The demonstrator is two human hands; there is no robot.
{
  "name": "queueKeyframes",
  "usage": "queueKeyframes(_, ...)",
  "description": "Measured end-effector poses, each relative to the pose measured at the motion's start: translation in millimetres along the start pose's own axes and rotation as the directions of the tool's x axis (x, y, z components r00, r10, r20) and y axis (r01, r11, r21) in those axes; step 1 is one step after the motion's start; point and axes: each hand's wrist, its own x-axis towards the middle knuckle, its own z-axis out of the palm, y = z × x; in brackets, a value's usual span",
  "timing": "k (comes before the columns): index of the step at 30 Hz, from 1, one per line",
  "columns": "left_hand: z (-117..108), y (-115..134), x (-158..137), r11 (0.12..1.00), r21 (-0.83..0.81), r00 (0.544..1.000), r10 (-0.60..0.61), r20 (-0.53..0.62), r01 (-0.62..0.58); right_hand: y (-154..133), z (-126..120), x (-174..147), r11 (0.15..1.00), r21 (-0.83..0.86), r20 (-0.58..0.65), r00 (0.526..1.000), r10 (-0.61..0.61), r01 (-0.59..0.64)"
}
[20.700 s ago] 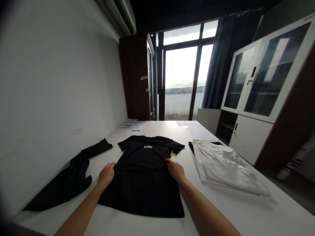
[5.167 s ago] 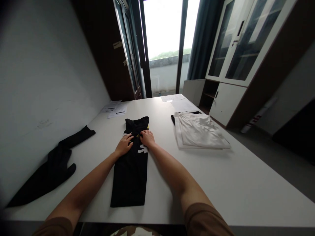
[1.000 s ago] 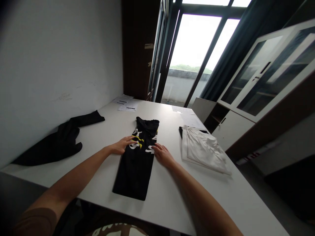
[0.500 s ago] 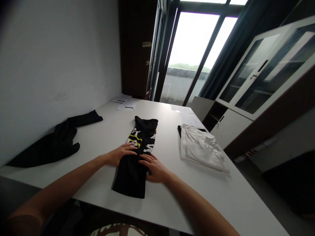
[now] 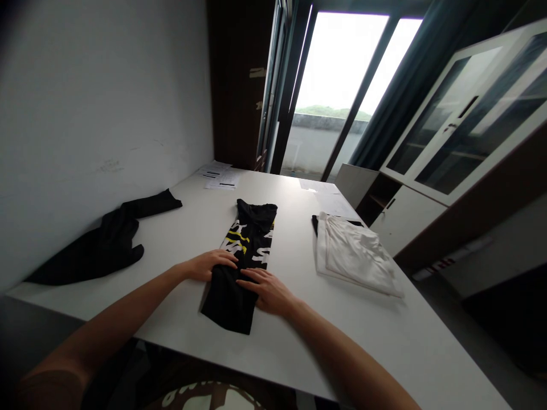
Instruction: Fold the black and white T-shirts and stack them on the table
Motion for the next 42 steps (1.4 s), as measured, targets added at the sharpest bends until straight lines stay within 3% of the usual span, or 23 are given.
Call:
queueKeyframes(4, -7, -8, -2, 0.987, -0.16, 0.998, -0.024, 0.054, 0.032, -3, -10, 0, 0.992, 0.123, 0.019, 1.0, 0.015, -0.018)
queueKeyframes(7, -15, -18, -8, 0.932, -0.356, 0.995, -0.038, 0.089, 0.068, -6, -16, 0, 0.952, 0.304, 0.001, 1.0, 0.019, -0.018)
queueKeyframes(11, -15, -31, -10, 0.844, -0.508, 0.982, -0.188, 0.017, 0.17, -7, -15, 3, 0.744, 0.668, -0.035, 0.998, 0.051, -0.015)
queueKeyframes(13, -8, -37, -5, 0.839, -0.496, 0.949, -0.303, -0.087, 0.222, -4, -11, 6, 0.697, 0.716, -0.092, 0.983, 0.156, -0.044)
queueKeyframes(16, 5, -47, 13, 0.879, -0.384, 0.887, -0.391, -0.246, 0.282, 3, -5, 12, 0.764, 0.634, -0.203, 0.929, 0.309, -0.116)
queueKeyframes(18, 12, -55, 28, 0.909, -0.278, 0.865, -0.392, -0.314, 0.311, 6, -4, 18, 0.821, 0.555, -0.262, 0.908, 0.328, -0.136)
queueKeyframes(21, 17, -69, 51, 0.915, -0.111, 0.838, -0.401, -0.37, 0.389, 4, -7, 31, 0.895, 0.436, -0.293, 0.925, 0.241, -0.095)
queueKeyframes(24, 15, -86, 72, 0.839, -0.029, 0.744, -0.497, -0.447, 0.543, -4, -9, 47, 0.947, 0.322, -0.251, 0.962, 0.108, -0.022)
queueKeyframes(28, 5, -114, 96, 0.759, -0.07, 0.644, -0.593, -0.484, 0.647, -9, 5, 68, 0.981, 0.191, -0.103, 0.994, -0.018, 0.038)
queueKeyframes(33, -18, -149, 112, 0.692, -0.143, 0.567, -0.677, -0.468, 0.708, -13, 24, 76, 1.0, 0.02, 0.051, 0.999, -0.008, 0.007)
queueKeyframes(37, -33, -165, 122, 0.669, -0.225, 0.544, -0.721, -0.429, 0.708, -20, 23, 72, 0.999, -0.016, 0.066, 0.997, -0.027, 0.028)
queueKeyframes(42, -42, -181, 141, 0.659, -0.394, 0.558, -0.753, -0.35, 0.641, -28, 18, 67, 0.998, -0.03, 0.079, 0.996, -0.044, 0.047)
